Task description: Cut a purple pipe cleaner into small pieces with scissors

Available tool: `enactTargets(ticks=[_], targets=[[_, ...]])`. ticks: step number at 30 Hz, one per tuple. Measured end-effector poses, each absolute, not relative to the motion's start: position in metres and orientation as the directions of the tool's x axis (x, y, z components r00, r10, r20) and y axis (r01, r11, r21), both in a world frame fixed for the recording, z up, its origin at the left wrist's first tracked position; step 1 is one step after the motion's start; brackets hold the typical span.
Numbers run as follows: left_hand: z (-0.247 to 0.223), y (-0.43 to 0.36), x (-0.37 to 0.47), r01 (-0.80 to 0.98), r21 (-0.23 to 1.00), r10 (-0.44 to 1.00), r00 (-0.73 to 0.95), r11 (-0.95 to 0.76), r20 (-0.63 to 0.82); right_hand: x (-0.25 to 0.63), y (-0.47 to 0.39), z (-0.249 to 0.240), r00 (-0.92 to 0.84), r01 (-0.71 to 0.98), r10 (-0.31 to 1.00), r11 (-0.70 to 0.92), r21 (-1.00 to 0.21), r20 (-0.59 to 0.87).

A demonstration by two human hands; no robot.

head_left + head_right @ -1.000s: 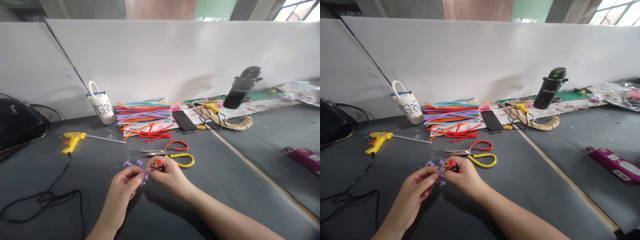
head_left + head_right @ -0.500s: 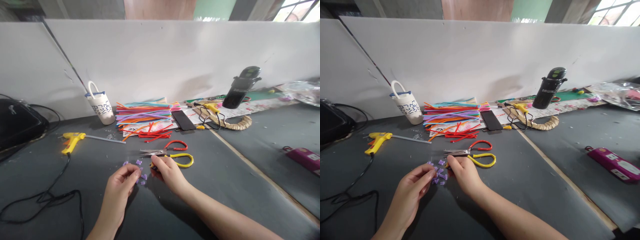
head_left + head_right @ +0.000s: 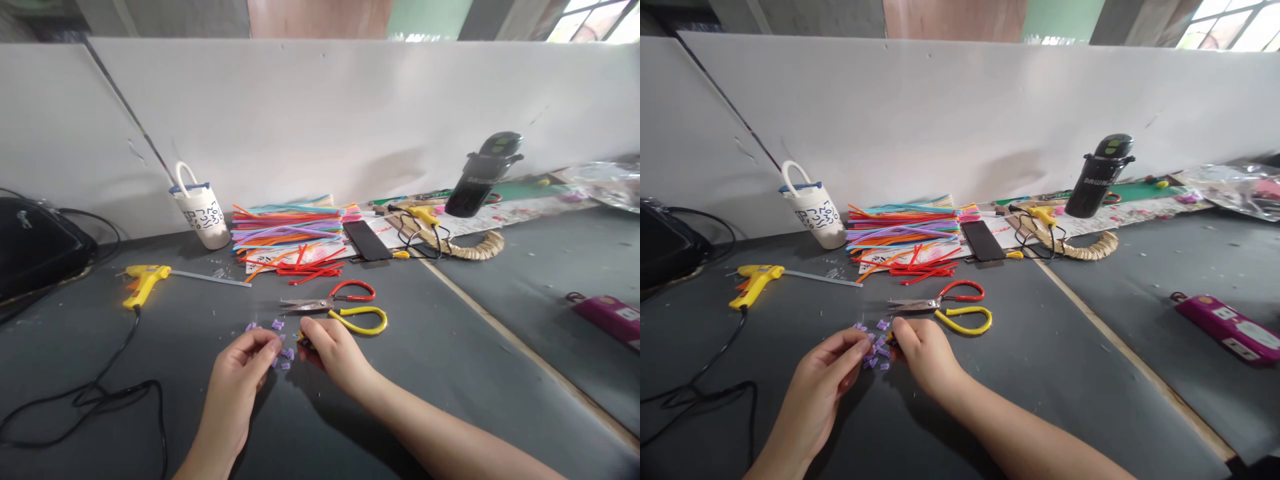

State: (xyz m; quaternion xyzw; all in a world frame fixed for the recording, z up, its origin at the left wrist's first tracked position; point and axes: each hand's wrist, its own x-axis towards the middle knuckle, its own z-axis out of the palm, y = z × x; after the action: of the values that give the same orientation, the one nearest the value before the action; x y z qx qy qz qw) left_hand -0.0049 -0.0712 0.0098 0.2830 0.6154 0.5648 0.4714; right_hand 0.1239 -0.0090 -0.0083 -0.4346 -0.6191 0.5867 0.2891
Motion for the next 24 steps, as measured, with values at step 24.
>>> enactTargets(ticks=[24], targets=[[0.0122, -0.0710, -0.0039, -0.184, 0.960, 0.876, -0.399, 0.212, -0.270, 0.1238, -0.0087, -0.0115, -0.486, 0.199, 0.861, -0.057, -0.978, -0.149]])
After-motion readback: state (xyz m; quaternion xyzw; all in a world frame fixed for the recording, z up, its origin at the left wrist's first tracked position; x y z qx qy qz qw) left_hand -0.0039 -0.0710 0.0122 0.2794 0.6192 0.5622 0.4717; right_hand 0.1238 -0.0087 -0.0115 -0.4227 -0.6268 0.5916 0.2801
